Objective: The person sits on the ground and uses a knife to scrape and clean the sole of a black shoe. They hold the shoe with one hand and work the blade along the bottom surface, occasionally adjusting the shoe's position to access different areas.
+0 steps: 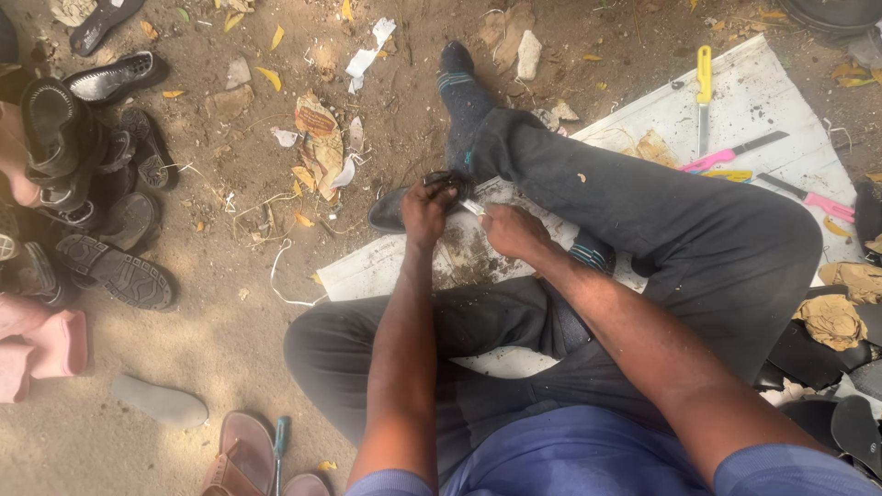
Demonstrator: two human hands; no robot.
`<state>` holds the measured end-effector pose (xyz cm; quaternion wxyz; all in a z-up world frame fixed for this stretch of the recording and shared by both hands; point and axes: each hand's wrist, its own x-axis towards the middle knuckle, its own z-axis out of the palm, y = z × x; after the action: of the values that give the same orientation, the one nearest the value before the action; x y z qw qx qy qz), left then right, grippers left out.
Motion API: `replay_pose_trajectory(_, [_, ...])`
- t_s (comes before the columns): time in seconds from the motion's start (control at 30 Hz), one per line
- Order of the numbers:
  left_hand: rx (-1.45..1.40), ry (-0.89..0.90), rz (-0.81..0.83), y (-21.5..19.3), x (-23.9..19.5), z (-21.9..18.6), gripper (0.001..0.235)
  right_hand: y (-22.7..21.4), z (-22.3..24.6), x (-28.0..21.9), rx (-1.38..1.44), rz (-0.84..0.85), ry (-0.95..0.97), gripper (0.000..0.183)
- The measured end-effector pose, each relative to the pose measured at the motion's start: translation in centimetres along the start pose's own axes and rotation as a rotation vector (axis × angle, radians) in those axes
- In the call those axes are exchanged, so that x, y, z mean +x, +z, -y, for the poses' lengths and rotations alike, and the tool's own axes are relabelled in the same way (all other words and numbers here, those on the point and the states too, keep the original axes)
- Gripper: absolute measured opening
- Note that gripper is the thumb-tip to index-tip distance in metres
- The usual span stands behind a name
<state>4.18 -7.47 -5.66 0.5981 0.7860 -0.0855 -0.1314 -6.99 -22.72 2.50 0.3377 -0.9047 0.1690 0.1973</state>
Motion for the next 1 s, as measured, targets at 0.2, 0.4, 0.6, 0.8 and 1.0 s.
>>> replay_pose_trajectory(0.2, [0.036,0.101,-0.098,0.5,0.8,0.9,0.015,1.1,-1.1,-1.4,0.039,-0.125,-0.114,0.030])
replay_pose_trajectory(0.4, [-0.283,0.020,-0.013,-0.8,-1.2,-0.3,0.019,2.0,0.9,-0.7,0.119,-0.059,0.001,0.030])
replay_pose_trajectory(0.6, [-0.296,0.065,-0.059,-1.2,-1.0,-1.9,0.024,4.6,0.0,-2.1,0.216,-0.185,-0.120,0.030])
replay_pose_trajectory(0.8, [-0.555,-0.040,-0.052,-2.0,-1.4,-2.0,0.019,6.0,2.8,-1.6,0.299,-0.095,0.007,0.029])
replay_pose_trajectory(1.0, [-0.468,0.001,-0.110,-2.4,0.2,-1.6,0.018,7.7,3.6,-2.9,0.410,-0.167,0.055,0.029])
